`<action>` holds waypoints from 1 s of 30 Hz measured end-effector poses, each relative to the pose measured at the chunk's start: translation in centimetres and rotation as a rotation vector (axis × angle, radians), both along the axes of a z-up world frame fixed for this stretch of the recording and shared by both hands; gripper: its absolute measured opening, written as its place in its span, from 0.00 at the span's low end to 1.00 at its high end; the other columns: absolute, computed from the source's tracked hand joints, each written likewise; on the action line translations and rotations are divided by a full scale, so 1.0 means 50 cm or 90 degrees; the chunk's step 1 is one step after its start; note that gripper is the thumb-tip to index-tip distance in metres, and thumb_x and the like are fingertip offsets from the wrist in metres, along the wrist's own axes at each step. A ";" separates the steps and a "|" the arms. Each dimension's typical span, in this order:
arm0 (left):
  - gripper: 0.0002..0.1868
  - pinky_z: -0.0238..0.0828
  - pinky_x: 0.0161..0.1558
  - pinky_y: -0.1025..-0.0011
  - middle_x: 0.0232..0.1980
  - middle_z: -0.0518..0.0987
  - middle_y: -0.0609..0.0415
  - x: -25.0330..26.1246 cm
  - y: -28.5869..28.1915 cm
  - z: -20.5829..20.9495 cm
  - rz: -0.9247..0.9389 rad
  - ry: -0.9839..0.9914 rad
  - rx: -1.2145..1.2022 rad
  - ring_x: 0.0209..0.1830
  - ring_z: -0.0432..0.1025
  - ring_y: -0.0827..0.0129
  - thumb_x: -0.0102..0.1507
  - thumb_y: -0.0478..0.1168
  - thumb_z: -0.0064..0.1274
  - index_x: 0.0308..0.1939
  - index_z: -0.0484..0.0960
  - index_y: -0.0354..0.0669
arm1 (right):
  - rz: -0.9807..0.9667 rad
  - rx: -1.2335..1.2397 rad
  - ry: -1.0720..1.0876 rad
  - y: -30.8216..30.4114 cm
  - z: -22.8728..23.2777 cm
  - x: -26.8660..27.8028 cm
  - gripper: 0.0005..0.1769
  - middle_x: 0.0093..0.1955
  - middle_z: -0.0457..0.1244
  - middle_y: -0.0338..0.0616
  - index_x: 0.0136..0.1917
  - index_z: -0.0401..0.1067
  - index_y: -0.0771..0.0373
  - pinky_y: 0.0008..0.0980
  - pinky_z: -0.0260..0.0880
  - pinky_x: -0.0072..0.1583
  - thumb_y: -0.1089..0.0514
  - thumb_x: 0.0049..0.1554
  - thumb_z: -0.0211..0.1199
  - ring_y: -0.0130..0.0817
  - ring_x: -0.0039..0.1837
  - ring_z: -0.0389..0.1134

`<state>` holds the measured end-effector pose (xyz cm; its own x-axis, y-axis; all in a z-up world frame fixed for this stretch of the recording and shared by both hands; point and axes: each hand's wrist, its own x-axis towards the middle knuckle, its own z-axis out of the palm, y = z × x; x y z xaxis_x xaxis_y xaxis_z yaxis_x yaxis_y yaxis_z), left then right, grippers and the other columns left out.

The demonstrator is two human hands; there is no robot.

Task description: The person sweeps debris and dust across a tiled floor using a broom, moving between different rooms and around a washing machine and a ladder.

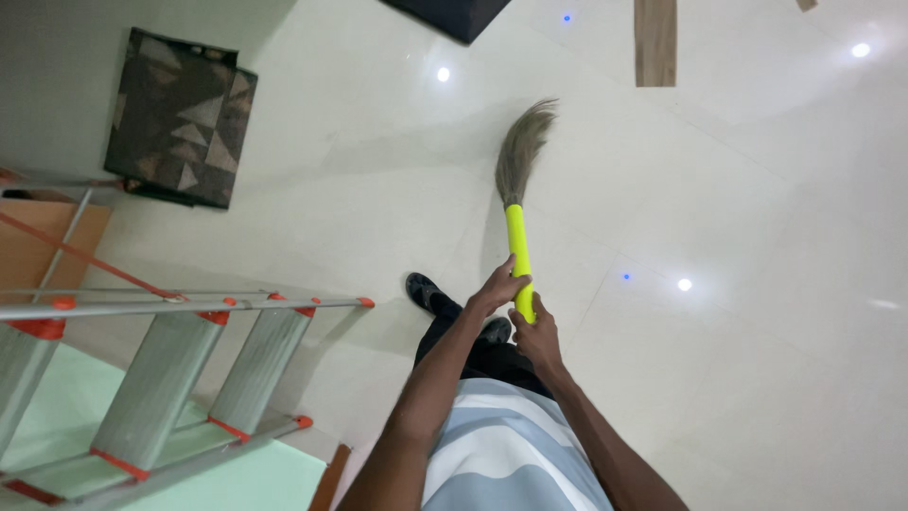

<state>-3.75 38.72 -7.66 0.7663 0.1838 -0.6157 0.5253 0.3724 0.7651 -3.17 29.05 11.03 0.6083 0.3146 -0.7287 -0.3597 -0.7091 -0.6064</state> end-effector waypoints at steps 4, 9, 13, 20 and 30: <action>0.41 0.78 0.48 0.63 0.58 0.75 0.40 -0.023 -0.071 0.083 -0.070 -0.007 -0.042 0.52 0.75 0.59 0.65 0.41 0.51 0.79 0.50 0.36 | 0.019 -0.095 0.006 -0.112 0.063 -0.027 0.40 0.33 0.63 0.48 0.82 0.50 0.53 0.32 0.63 0.31 0.51 0.61 0.60 0.31 0.29 0.61; 0.56 0.80 0.49 0.66 0.61 0.72 0.42 -0.172 -0.162 0.164 -0.009 0.163 -0.109 0.53 0.76 0.62 0.64 0.40 0.55 0.81 0.27 0.47 | -0.025 0.049 0.116 -0.250 0.027 -0.107 0.42 0.39 0.65 0.42 0.81 0.48 0.54 0.27 0.71 0.34 0.55 0.58 0.60 0.27 0.34 0.67; 0.57 0.75 0.41 0.66 0.54 0.72 0.45 -0.281 -0.180 0.164 0.036 0.097 -0.156 0.45 0.74 0.65 0.58 0.35 0.61 0.81 0.38 0.49 | -0.194 0.161 0.318 -0.310 0.001 -0.209 0.44 0.42 0.62 0.36 0.80 0.57 0.52 0.26 0.61 0.32 0.65 0.52 0.61 0.26 0.34 0.59; 0.36 0.71 0.41 0.68 0.47 0.73 0.52 -0.309 -0.251 0.022 0.011 0.157 -0.243 0.41 0.72 0.68 0.64 0.40 0.63 0.69 0.59 0.40 | -0.220 0.148 0.244 -0.367 -0.109 -0.230 0.39 0.39 0.64 0.44 0.79 0.57 0.63 0.30 0.59 0.34 0.62 0.55 0.58 0.29 0.35 0.60; 0.36 0.75 0.51 0.59 0.54 0.74 0.47 -0.074 -0.341 0.116 -0.088 0.241 -0.070 0.48 0.73 0.61 0.65 0.44 0.56 0.71 0.53 0.51 | -0.163 -0.022 -0.279 -0.382 -0.076 -0.223 0.37 0.51 0.69 0.61 0.77 0.51 0.64 0.50 0.70 0.53 0.51 0.60 0.60 0.56 0.53 0.70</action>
<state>-7.43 21.68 -1.87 0.4945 0.0126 -0.8691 0.8127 0.3479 0.4674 -14.30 9.95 7.24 0.9137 0.0953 -0.3951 -0.2419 -0.6536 -0.7171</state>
